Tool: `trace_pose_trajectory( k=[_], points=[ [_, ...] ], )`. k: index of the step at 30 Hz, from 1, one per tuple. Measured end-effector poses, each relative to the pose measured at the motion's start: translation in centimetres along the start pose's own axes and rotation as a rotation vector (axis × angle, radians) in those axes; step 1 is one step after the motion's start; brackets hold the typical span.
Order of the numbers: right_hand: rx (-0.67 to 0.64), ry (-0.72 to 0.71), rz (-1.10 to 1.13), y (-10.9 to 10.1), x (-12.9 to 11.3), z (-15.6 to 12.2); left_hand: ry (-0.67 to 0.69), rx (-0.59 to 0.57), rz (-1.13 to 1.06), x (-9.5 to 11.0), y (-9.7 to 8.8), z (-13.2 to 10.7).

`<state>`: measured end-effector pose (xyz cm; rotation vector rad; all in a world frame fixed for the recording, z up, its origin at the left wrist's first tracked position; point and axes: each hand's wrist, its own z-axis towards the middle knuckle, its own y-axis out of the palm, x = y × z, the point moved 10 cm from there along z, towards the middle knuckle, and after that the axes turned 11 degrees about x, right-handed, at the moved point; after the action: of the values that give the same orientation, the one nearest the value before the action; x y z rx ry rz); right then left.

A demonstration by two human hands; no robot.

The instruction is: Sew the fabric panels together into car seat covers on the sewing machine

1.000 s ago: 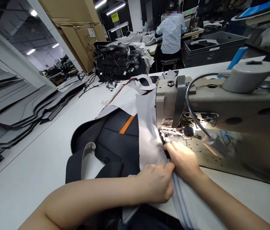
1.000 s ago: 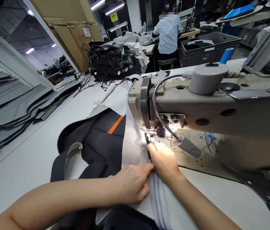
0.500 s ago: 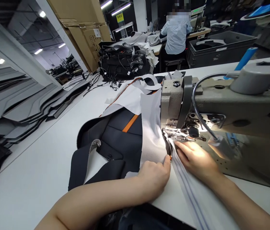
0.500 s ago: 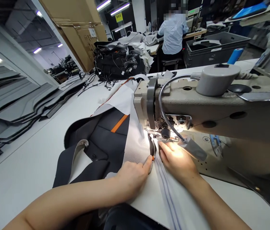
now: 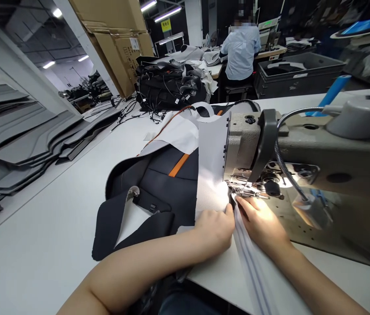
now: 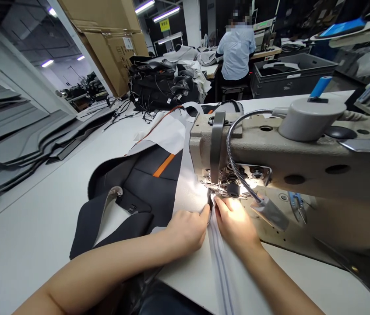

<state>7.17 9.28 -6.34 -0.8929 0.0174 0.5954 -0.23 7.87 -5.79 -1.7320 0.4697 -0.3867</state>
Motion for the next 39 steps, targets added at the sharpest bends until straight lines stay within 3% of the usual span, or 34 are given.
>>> trace_pose_trajectory(
  k=[3, 10, 17, 19, 22, 25, 29, 34, 39],
  points=[
    [-0.004, 0.01, -0.013, 0.2, 0.2, -0.1, 0.023, 0.011, -0.037, 0.2, -0.2, 0.3],
    [0.002, -0.166, 0.001, -0.3, -1.5, 0.0, 0.017, 0.076, -0.063, 0.1, 0.0, 0.7],
    [-0.031, -0.17, 0.006, -0.1, -1.8, 0.1, 0.079, 0.083, -0.169, -0.8, -2.2, 1.7],
    [-0.046, -0.162, -0.001, 0.1, -1.9, 0.2, 0.094, 0.185, -0.122, -1.8, -3.5, 2.5],
    [-0.049, -0.175, -0.008, 0.1, -2.3, 0.2, 0.131, 0.435, 0.04, -3.1, -5.4, 3.6],
    [-0.038, -0.17, -0.014, -0.2, -2.5, 0.3, 0.203, 0.565, 0.139, -3.6, -5.2, 4.0],
    [-0.037, -0.144, -0.025, -0.3, -2.4, 0.3, 0.194, 0.567, 0.182, -4.6, -3.9, 4.1],
    [-0.027, -0.177, -0.032, -0.3, -2.6, 0.3, 0.285, 0.644, 0.205, -3.8, -4.5, 3.5],
    [-0.047, -0.193, -0.032, 0.0, -2.6, -0.2, 0.228, 0.54, 0.138, -4.0, -4.1, 4.2]
  ],
)
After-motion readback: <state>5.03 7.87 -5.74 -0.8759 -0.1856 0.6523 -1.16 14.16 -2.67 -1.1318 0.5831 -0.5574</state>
